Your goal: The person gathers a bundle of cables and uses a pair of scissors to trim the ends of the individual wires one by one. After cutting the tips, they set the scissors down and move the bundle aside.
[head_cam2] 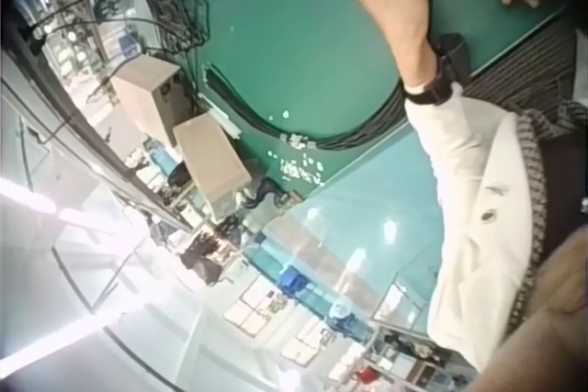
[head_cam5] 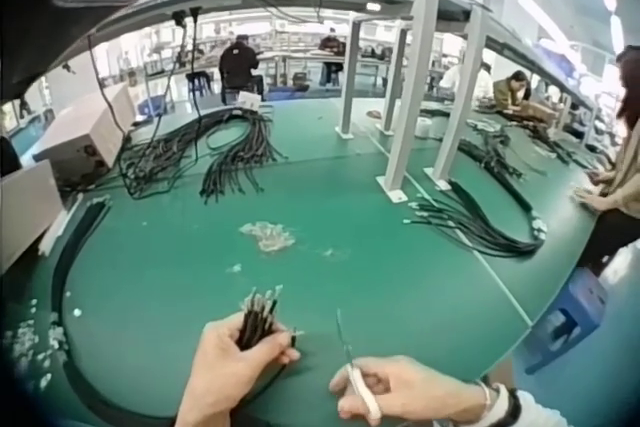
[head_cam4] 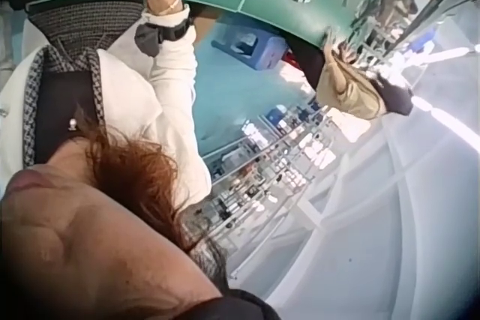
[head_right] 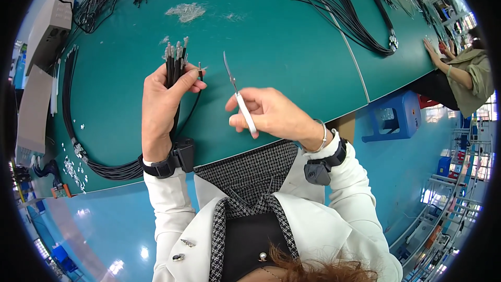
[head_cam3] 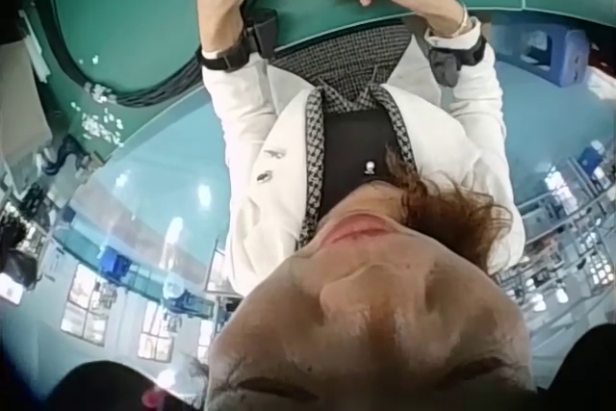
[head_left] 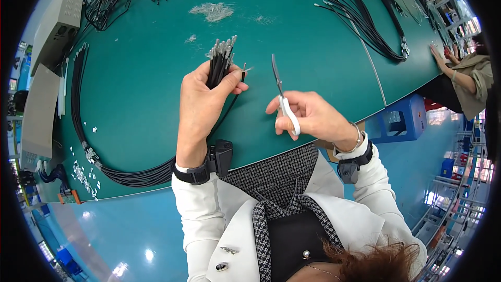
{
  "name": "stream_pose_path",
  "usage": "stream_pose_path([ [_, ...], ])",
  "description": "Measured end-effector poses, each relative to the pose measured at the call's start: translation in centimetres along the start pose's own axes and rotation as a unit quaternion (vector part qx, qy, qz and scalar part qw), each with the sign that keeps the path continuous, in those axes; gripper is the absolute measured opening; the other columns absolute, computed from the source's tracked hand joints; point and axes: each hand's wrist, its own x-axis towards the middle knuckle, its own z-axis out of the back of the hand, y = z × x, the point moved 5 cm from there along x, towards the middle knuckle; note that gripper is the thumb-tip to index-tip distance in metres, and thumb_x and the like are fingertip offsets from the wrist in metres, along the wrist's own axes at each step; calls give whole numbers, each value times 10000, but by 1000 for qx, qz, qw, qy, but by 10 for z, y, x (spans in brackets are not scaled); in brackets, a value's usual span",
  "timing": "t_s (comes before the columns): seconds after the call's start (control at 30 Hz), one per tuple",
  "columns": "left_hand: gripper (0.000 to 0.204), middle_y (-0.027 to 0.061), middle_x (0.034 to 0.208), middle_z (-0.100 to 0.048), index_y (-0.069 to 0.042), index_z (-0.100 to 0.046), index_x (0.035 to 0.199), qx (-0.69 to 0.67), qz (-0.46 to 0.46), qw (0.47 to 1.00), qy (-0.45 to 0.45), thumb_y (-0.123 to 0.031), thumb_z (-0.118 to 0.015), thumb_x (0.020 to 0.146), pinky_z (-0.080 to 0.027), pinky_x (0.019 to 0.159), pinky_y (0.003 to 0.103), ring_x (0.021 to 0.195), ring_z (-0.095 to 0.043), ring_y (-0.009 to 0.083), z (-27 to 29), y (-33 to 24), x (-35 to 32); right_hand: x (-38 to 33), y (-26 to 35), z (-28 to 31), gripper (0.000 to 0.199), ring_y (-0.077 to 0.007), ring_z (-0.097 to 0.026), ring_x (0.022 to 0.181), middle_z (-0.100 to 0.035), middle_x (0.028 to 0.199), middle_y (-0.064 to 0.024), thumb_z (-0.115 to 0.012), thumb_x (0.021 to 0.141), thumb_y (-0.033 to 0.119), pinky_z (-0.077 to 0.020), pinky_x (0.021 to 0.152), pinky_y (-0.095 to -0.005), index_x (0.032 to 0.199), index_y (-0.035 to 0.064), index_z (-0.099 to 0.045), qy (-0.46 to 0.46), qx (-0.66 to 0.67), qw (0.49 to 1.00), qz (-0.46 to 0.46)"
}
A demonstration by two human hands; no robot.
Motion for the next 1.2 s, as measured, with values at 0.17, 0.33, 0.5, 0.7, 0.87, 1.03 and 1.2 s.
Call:
stream_pose_path([
  [0.17, 103, 64, 764, -649, 40, -625, 862, 2, -4, 1000, -6, -61, -637, 847, -503, 626, 226, 683, -641, 115, 4, 1, 0, -4, -4, -12, 375, -54, -498, 508, -627, 719, -75, -649, 877, 334, -384, 454, -190, 986, -13, -557, 11, 29, 1000, 5],
  [0.33, 112, 61, 768, -651, 32, -624, 867, -3, -6, 1000, -1, -77, -642, 848, -497, 627, 223, 686, -637, 110, 5, 3, 0, -6, 0, -15, 410, -38, -464, 456, -616, 674, -73, -643, 876, 375, -354, 410, -175, 982, -13, -566, 47, 81, 995, -33],
  [0.5, 126, 58, 774, -652, 27, -620, 878, 4, -7, 1000, 12, -93, -644, 849, -489, 623, 221, 687, -633, 105, 3, 3, 1, -5, 0, -17, 386, -32, -417, 386, -607, 614, -65, -642, 883, 374, -314, 366, -173, 942, -3, -581, 47, 103, 993, -16],
  [0.7, 133, 56, 773, -652, 28, -613, 888, 7, -1, 1000, 26, -96, -640, 851, -483, 617, 221, 683, -632, 102, 2, 4, 1, -1, -1, -14, 380, -31, -419, 385, -604, 609, -57, -651, 877, 366, -304, 361, -174, 924, -7, -593, 45, 103, 994, -19],
  [0.87, 140, 55, 770, -650, 29, -610, 902, 4, 2, 999, 35, -97, -641, 851, -484, 619, 221, 682, -632, 101, 2, 6, 2, 1, -3, -11, 429, -19, -408, 385, -604, 609, -62, -661, 864, 389, -300, 365, -159, 944, -27, -594, 44, 99, 994, -25],
  [1.03, 146, 56, 778, -648, 33, -608, 913, -6, 7, 999, 43, -94, -642, 849, -485, 625, 220, 682, -633, 103, 1, 7, 2, 2, -2, -11, 439, -11, -391, 384, -604, 608, -59, -657, 870, 382, -290, 364, -154, 955, -44, -592, 47, 97, 994, -23],
  [1.2, 150, 57, 793, -648, 38, -608, 916, -13, 11, 999, 46, -90, -643, 847, -486, 631, 220, 682, -632, 106, 1, 6, 2, 1, -2, -11, 434, -9, -381, 380, -602, 603, -52, -647, 880, 377, -278, 359, -156, 957, -47, -592, 49, 112, 992, -17],
])
